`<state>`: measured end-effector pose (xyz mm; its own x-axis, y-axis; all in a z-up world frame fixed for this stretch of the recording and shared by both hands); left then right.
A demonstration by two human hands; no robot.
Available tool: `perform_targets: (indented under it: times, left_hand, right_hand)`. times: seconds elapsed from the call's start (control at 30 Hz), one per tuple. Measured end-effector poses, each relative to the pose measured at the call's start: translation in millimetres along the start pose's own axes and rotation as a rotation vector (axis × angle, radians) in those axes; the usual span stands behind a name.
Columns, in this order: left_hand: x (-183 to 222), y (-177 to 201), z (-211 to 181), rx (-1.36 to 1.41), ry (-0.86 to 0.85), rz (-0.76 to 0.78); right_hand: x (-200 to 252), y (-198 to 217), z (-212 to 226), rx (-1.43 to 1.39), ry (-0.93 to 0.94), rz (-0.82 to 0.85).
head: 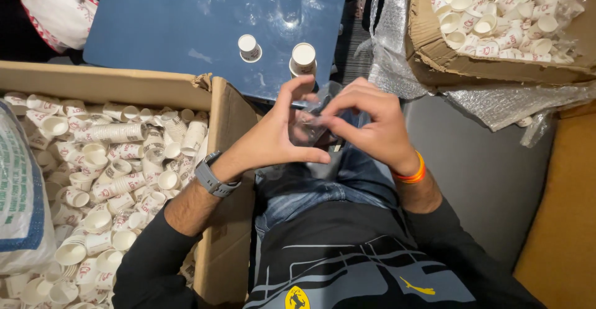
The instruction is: The person picks up paper cups from a cardboard box, places them in a clear plastic bag by hand, and then arranges the bagged cups on a table.
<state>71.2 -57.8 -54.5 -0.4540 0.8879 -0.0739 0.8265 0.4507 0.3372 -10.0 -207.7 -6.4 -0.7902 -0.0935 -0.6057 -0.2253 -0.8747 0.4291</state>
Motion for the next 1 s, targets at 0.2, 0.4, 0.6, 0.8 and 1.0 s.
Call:
perform_targets:
  times: [0.2, 0.4, 0.6, 0.8, 1.0]
  left_hand:
    - [-8, 5, 1, 0.865, -0.056, 0.088]
    - [-6, 16, 41, 0.868, 0.156, -0.193]
    - [-23, 39, 55, 0.774, 0.222, -0.4]
    - [-43, 57, 85, 0.677, 0.351, -0.523]
    - [-41, 34, 113, 0.644, 0.558, -0.401]
  right_hand:
    - [11, -27, -58, -1.563, -0.619, -0.164]
    - [17, -53, -100, -1.664, -0.981, -0.47]
    - [-8, -43, -101, -1.425, -0.78, -0.407]
    - [-11, -34, -135, -0.895, -0.695, -0.413]
    - [18, -55, -175, -0.983, -0.857, -0.339]
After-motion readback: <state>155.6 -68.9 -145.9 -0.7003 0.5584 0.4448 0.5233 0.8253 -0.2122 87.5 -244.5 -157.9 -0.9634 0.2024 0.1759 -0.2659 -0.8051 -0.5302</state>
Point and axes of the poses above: each hand's wrist, its own x-axis away from the middle knuckle, its own y-axis out of the back of the hand, z = x × y, the point moved 6 cm from there along -x, towards the middle knuckle, and after that the axes turned 12 degrees about -x, right-handed, at the moved point
